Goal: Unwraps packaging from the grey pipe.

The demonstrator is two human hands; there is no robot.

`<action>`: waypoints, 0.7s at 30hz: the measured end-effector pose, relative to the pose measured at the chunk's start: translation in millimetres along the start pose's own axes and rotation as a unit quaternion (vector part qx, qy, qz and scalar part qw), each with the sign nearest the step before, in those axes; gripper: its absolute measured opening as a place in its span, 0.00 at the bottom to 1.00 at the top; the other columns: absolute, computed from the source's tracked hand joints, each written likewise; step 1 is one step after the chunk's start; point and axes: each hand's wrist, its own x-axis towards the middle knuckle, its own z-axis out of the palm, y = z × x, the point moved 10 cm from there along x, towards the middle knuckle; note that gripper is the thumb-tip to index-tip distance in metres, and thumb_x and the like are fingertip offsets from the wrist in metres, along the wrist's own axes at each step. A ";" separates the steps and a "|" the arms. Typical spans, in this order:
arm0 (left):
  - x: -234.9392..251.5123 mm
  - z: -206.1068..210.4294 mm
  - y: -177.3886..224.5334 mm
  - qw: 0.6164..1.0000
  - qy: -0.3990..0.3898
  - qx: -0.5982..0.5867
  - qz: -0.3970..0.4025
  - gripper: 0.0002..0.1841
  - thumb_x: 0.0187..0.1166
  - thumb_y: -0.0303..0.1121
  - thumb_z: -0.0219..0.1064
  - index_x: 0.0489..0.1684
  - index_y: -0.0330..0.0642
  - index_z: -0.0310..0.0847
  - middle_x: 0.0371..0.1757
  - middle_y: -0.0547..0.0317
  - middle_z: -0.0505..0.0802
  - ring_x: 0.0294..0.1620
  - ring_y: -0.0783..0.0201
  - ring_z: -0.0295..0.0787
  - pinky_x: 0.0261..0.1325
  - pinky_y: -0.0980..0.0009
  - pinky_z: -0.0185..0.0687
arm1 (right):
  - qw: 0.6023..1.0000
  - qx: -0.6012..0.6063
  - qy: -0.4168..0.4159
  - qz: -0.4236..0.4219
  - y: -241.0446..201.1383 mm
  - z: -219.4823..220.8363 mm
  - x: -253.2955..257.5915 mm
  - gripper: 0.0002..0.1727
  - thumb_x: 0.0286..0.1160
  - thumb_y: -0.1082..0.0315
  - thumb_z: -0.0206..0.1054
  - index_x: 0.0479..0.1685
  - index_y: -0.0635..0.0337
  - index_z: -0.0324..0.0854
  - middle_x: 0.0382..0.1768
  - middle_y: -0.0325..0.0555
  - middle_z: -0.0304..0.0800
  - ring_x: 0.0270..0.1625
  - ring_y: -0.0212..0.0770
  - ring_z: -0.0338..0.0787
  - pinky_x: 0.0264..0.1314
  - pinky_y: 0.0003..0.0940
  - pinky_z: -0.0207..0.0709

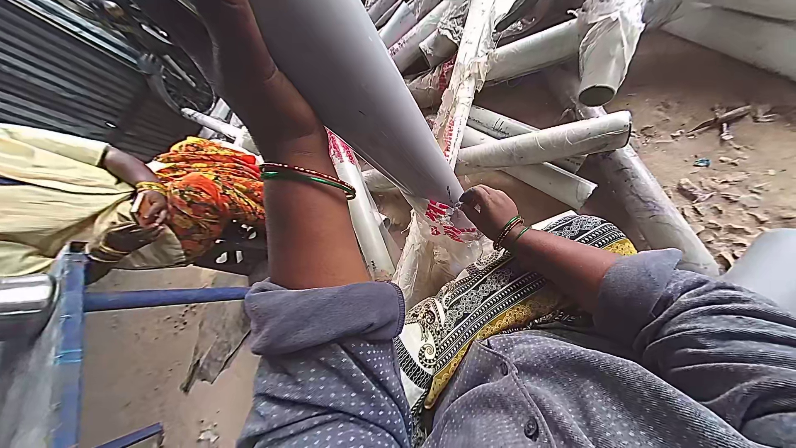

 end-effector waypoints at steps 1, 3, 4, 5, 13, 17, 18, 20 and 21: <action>0.5 0.2 0.2 1.000 0.000 -0.003 0.003 0.11 0.85 0.29 0.51 0.60 0.33 0.66 0.47 0.53 0.83 0.49 0.67 0.85 0.59 0.71 0.82 | 1.000 -0.006 0.006 -0.004 -1.0 0.1 0.7 0.11 0.76 0.68 0.68 0.46 0.68 0.88 0.42 0.59 0.94 0.46 0.59 0.94 0.50 0.59 0.81; 1.3 1.4 2.0 1.000 -0.005 -0.006 0.016 0.07 0.83 0.27 0.51 0.51 0.36 0.68 0.41 0.55 0.83 0.45 0.67 0.85 0.54 0.70 0.83 | 0.999 -0.023 0.020 -0.011 -2.9 0.3 1.2 0.10 0.75 0.69 0.68 0.43 0.68 0.88 0.40 0.58 0.94 0.45 0.58 0.94 0.48 0.59 0.81; 1.4 1.7 2.6 1.000 -0.007 -0.008 0.018 0.05 0.83 0.27 0.51 0.48 0.36 0.69 0.40 0.55 0.83 0.44 0.67 0.85 0.53 0.70 0.83 | 0.999 -0.033 0.027 -0.017 -4.2 -0.1 1.1 0.09 0.74 0.69 0.68 0.42 0.68 0.88 0.39 0.58 0.94 0.44 0.58 0.94 0.48 0.58 0.81; 1.1 2.2 2.7 1.000 -0.005 -0.011 0.014 0.04 0.83 0.26 0.52 0.47 0.37 0.69 0.39 0.56 0.83 0.43 0.67 0.84 0.52 0.70 0.83 | 0.998 -0.041 0.034 -0.021 -5.5 -0.2 0.6 0.09 0.74 0.69 0.68 0.41 0.67 0.89 0.39 0.58 0.94 0.44 0.58 0.94 0.48 0.58 0.81; 41.5 -26.9 -81.6 0.988 -0.066 -0.039 0.132 0.17 0.87 0.38 0.59 0.59 0.30 0.74 0.47 0.49 0.88 0.51 0.59 0.88 0.58 0.58 0.85 | 0.998 -0.061 -0.011 0.012 -7.0 6.6 3.4 0.11 0.72 0.68 0.66 0.42 0.68 0.89 0.38 0.57 0.94 0.44 0.56 0.94 0.50 0.57 0.79; 7.2 0.5 -9.0 1.000 0.000 -0.008 0.015 0.03 0.82 0.26 0.52 0.41 0.38 0.70 0.33 0.58 0.83 0.37 0.68 0.85 0.47 0.70 0.84 | 0.998 -0.056 0.008 -0.001 -11.0 4.8 2.6 0.10 0.68 0.68 0.69 0.37 0.69 0.88 0.34 0.57 0.94 0.41 0.56 0.94 0.48 0.57 0.79; 3.5 3.2 -2.3 1.000 0.004 -0.008 0.002 0.03 0.81 0.24 0.52 0.42 0.38 0.69 0.32 0.58 0.82 0.37 0.69 0.84 0.47 0.70 0.84 | 0.998 -0.051 0.026 -0.022 -13.5 4.1 0.1 0.10 0.67 0.68 0.70 0.34 0.69 0.87 0.32 0.57 0.93 0.38 0.56 0.94 0.45 0.56 0.79; 2.7 3.8 -1.3 1.000 -0.003 -0.012 0.007 0.03 0.81 0.24 0.51 0.43 0.37 0.69 0.34 0.58 0.82 0.38 0.68 0.84 0.48 0.70 0.84 | 0.997 -0.041 0.038 -0.049 -15.9 4.9 -5.6 0.09 0.65 0.68 0.70 0.31 0.68 0.86 0.30 0.56 0.93 0.35 0.55 0.94 0.42 0.55 0.80; 3.1 3.6 -2.2 1.000 -0.009 -0.016 0.009 0.03 0.81 0.24 0.51 0.43 0.37 0.69 0.34 0.58 0.82 0.38 0.68 0.84 0.48 0.70 0.84 | 0.999 -0.036 0.017 -0.032 -13.7 6.5 -7.0 0.10 0.68 0.67 0.69 0.33 0.68 0.87 0.32 0.56 0.94 0.38 0.56 0.94 0.44 0.57 0.79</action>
